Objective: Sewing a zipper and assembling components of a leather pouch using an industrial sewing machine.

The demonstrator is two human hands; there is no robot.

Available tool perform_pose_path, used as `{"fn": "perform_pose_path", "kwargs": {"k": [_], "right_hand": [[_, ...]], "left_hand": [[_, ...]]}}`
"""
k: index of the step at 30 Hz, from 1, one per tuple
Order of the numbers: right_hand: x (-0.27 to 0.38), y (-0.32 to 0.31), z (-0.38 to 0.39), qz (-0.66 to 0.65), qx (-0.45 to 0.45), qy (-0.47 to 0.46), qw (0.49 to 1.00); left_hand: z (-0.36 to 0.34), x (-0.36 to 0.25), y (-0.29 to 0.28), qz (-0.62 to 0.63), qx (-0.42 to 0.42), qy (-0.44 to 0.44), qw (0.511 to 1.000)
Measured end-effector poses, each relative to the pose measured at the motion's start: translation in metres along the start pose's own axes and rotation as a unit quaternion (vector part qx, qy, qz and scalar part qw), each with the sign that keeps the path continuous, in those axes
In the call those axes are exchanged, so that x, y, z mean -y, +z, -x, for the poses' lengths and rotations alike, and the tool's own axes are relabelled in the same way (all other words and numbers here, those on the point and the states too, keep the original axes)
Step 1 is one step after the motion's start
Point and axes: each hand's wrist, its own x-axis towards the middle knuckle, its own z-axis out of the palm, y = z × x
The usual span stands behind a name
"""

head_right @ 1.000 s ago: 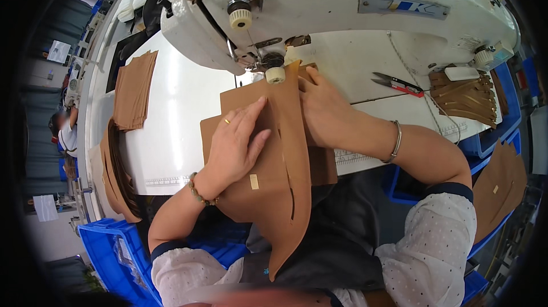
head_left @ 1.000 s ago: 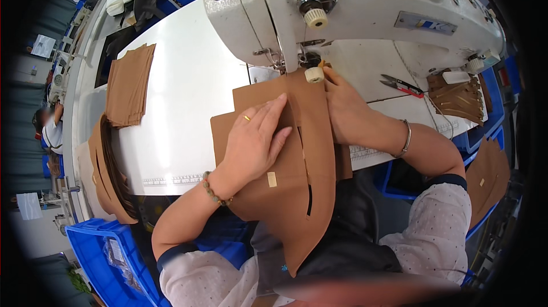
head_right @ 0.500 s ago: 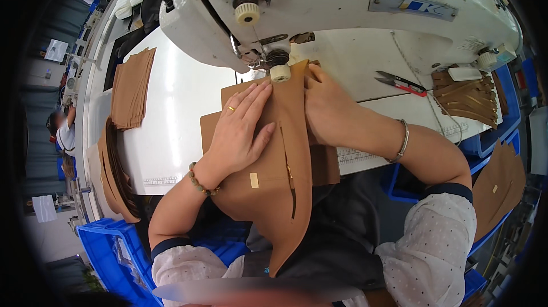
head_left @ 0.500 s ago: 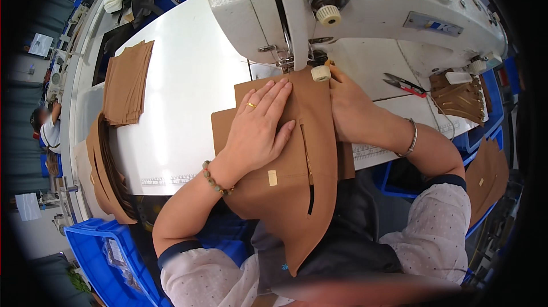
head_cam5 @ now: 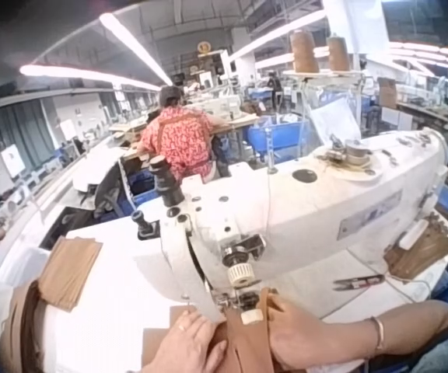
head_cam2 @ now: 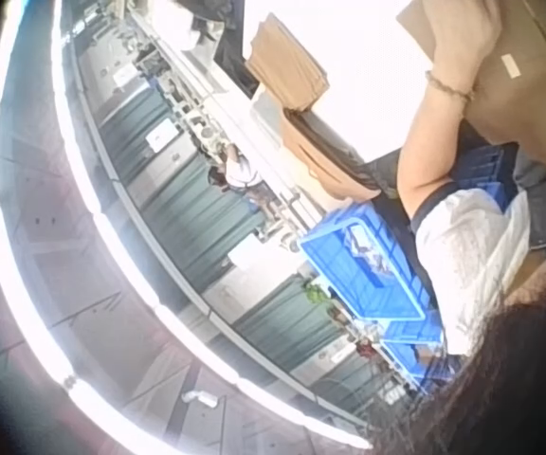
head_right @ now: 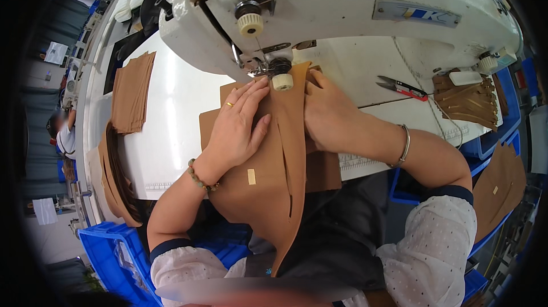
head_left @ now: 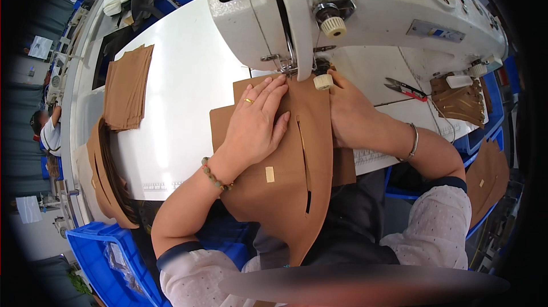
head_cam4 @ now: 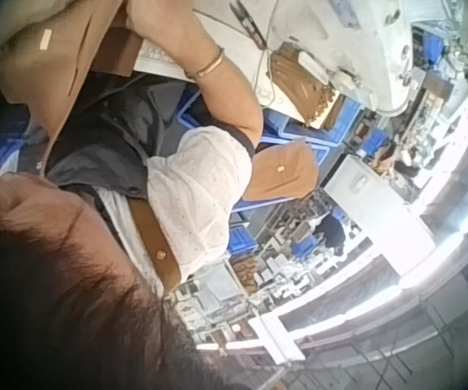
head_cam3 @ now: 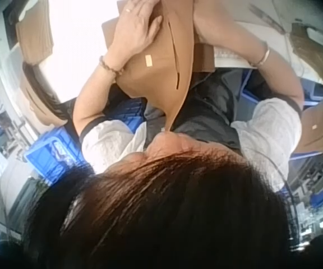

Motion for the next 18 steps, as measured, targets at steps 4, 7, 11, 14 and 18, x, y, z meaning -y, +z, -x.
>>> {"fn": "perform_pose_path", "kwargs": {"k": [4, 7, 11, 14, 18], "right_hand": [[0.000, -0.006, -0.001, 0.043, 0.101, 0.017, 0.994], [0.000, -0.006, -0.001, 0.035, 0.110, 0.017, 0.993], [0.001, -0.002, 0.000, -0.007, 0.080, 0.037, 0.996], [0.000, 0.001, 0.001, -0.021, 0.086, 0.046, 0.995], [-0.002, 0.002, 0.001, -0.008, 0.085, 0.029, 0.996]], "left_hand": [[-0.009, 0.010, 0.002, -0.015, -0.028, -0.001, 1.000], [-0.020, 0.024, 0.003, -0.029, -0.002, -0.038, 0.999], [-0.035, 0.041, 0.006, -0.039, -0.029, -0.005, 0.999], [-0.039, 0.043, 0.003, -0.032, -0.016, -0.002, 0.999], [-0.023, 0.025, -0.005, -0.040, -0.061, -0.006, 0.997]]}}
